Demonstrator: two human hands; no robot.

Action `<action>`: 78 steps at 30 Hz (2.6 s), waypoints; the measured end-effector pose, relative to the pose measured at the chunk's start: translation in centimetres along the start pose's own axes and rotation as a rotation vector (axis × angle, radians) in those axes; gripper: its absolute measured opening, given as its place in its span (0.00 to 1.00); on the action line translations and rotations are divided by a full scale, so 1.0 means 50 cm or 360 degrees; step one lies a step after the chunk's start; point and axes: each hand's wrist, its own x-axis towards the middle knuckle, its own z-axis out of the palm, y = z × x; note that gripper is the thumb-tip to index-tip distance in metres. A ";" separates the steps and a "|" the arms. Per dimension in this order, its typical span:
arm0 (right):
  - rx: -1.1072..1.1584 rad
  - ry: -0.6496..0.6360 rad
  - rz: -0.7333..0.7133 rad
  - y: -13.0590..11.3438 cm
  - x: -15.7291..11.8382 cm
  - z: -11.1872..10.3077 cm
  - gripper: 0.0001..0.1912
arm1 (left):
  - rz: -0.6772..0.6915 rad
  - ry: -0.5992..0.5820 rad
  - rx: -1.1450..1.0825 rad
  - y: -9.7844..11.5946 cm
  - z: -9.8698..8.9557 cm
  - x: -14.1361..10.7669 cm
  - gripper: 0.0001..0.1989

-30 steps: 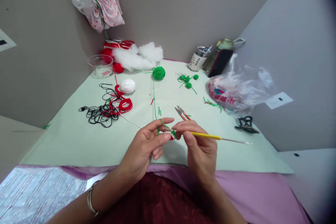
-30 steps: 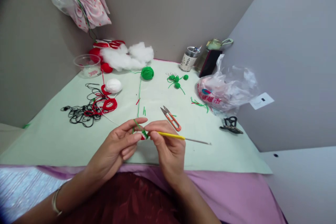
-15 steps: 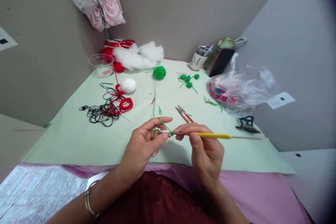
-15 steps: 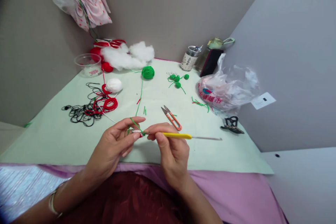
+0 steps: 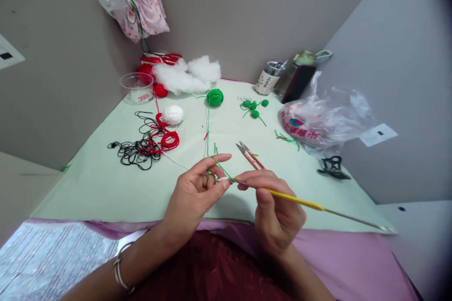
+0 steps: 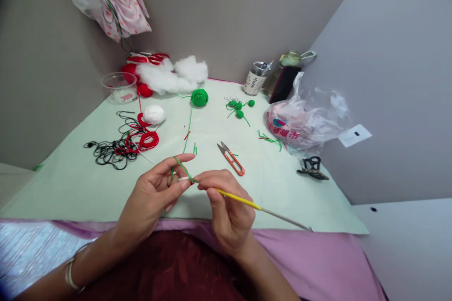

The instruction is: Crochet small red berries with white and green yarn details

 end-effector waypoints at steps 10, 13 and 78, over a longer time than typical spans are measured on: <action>-0.0146 -0.0218 -0.0113 0.001 0.008 -0.011 0.14 | 0.0107 0.0103 0.0209 0.008 0.001 -0.003 0.15; -0.0337 -0.0290 -0.0248 0.000 0.008 -0.012 0.13 | 0.0305 0.0203 0.0390 0.001 0.005 -0.010 0.14; 0.0081 0.0060 0.0235 0.015 0.009 0.005 0.12 | -0.0461 -0.0169 -0.0708 -0.007 -0.012 0.012 0.18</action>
